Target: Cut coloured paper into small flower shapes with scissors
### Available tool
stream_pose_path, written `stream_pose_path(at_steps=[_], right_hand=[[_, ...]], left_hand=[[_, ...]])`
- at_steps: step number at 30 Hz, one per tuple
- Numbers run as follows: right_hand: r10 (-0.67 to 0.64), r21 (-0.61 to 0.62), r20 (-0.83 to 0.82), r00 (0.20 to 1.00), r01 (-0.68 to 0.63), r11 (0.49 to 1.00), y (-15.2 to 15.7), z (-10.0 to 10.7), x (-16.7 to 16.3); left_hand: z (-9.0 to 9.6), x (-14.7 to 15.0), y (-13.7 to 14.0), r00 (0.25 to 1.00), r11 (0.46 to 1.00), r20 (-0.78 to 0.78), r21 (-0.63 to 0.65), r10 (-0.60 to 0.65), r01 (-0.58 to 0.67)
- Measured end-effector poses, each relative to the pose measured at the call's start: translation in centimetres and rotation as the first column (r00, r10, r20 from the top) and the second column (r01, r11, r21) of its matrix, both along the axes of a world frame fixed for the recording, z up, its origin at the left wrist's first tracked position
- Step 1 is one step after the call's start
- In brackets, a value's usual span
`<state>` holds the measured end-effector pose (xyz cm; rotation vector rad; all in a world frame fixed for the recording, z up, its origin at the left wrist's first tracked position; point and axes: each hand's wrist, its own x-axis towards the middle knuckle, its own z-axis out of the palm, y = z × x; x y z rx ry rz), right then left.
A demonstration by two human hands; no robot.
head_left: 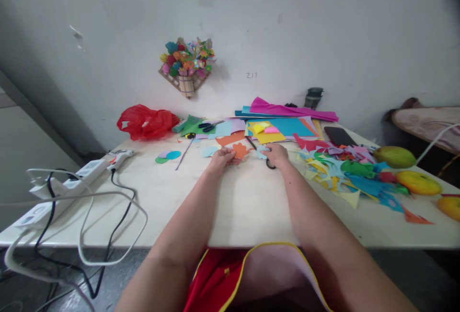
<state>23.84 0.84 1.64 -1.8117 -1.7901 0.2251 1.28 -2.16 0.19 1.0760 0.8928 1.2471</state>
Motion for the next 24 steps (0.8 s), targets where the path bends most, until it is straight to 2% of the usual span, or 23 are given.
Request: stream_pose_path(at_steps=[2,4,7,10,13,17,20,24], right_hand=[[0.021,0.059,-0.16,0.987,-0.011,0.998,0.1,-0.1,-0.1],[0.099,0.117,-0.352,0.931,-0.061,0.991,0.0,-0.3,-0.5],[0.229,0.179,-0.582,0.78,-0.151,0.972,-0.3,-0.6,-1.5],[0.262,0.131,-0.714,0.649,-0.244,0.961,-0.9,-0.6,-2.6],[0.226,0.044,-0.793,0.566,-0.318,0.947,-1.5,-0.2,-3.4],[0.186,-0.018,-0.846,0.501,-0.375,0.927,-2.1,0.2,-4.3],[0.188,-0.028,-0.857,0.479,-0.409,0.912,-2.2,0.1,-4.7],[0.214,-0.01,-0.845,0.49,-0.416,0.91,-2.4,-0.1,-5.1]], left_hand=[[0.0,0.0,0.1,1.0,1.0,-0.005,-0.002,-0.009,0.009],[0.0,-0.1,0.1,1.0,1.0,-0.001,0.002,-0.019,0.019],[0.1,-0.2,0.1,0.999,1.0,0.038,0.018,-0.023,0.023],[0.2,-0.3,0.1,0.994,0.999,0.113,0.032,-0.008,0.004],[0.2,-0.2,0.0,0.988,0.999,0.153,0.039,-0.014,0.008],[0.3,-0.1,-0.2,0.993,0.999,0.111,0.017,-0.048,0.047],[0.3,0.0,-0.3,0.994,0.997,0.074,0.021,-0.076,0.074],[0.1,0.0,-0.2,0.996,0.996,0.046,0.042,-0.077,0.076]])
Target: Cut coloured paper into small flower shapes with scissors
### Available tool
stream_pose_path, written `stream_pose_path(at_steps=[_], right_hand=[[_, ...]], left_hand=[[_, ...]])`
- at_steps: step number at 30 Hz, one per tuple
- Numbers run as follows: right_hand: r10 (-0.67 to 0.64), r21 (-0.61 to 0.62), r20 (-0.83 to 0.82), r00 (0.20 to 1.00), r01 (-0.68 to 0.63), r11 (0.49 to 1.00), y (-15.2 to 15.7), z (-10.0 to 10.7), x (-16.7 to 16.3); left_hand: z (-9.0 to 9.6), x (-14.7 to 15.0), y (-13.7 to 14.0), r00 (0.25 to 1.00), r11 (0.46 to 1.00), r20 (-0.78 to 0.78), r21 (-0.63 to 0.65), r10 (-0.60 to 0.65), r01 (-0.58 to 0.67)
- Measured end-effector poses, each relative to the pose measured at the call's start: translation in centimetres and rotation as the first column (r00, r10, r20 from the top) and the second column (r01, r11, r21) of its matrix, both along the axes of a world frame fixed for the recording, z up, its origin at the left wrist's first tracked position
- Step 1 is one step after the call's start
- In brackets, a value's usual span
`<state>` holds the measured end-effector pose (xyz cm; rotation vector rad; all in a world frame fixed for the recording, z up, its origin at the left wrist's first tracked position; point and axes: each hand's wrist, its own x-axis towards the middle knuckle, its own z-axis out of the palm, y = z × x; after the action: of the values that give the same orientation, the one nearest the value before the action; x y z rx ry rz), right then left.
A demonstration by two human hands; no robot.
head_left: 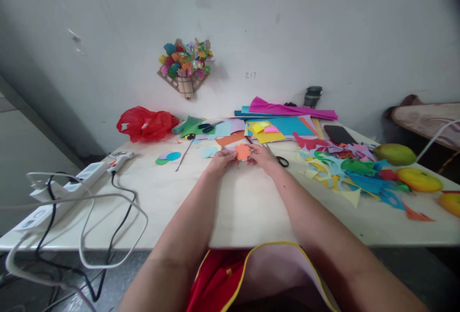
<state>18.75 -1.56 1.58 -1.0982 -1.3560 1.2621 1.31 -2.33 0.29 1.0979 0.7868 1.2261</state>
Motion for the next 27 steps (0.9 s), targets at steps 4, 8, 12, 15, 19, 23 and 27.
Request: stream_pose_path(at_steps=[4,8,12,15,19,23,27], right_hand=[[-0.005,0.05,0.022,1.0,0.003,0.999,-0.4,0.4,-0.1],[0.004,0.1,0.079,0.997,-0.012,0.995,-0.8,0.7,-0.2],[-0.01,0.119,0.12,0.993,-0.005,0.993,-0.8,0.7,-0.5],[-0.071,0.121,0.082,0.994,0.061,0.991,-0.6,0.6,-0.5],[-0.161,0.108,-0.047,0.986,0.165,0.98,-0.4,0.7,-0.2],[-0.165,0.079,-0.186,0.969,0.182,0.98,-0.1,0.5,0.1],[-0.144,0.106,-0.205,0.968,0.168,0.98,0.2,-0.2,0.1]], left_hand=[[-0.2,-0.1,0.2,1.0,1.0,-0.013,0.01,0.008,-0.007],[-0.3,-0.1,0.2,0.999,1.0,-0.045,0.026,0.019,-0.017],[-0.3,-0.2,0.2,0.995,0.999,-0.09,0.027,0.043,-0.041],[-0.3,-0.5,0.3,0.987,0.992,-0.11,0.06,0.12,-0.114],[-0.3,-1.2,0.8,0.957,0.968,-0.154,0.094,0.245,-0.232],[-0.1,-1.8,1.0,0.944,0.949,-0.108,0.081,0.311,-0.303],[0.4,-2.1,0.5,0.939,0.944,-0.109,0.081,0.326,-0.319]])
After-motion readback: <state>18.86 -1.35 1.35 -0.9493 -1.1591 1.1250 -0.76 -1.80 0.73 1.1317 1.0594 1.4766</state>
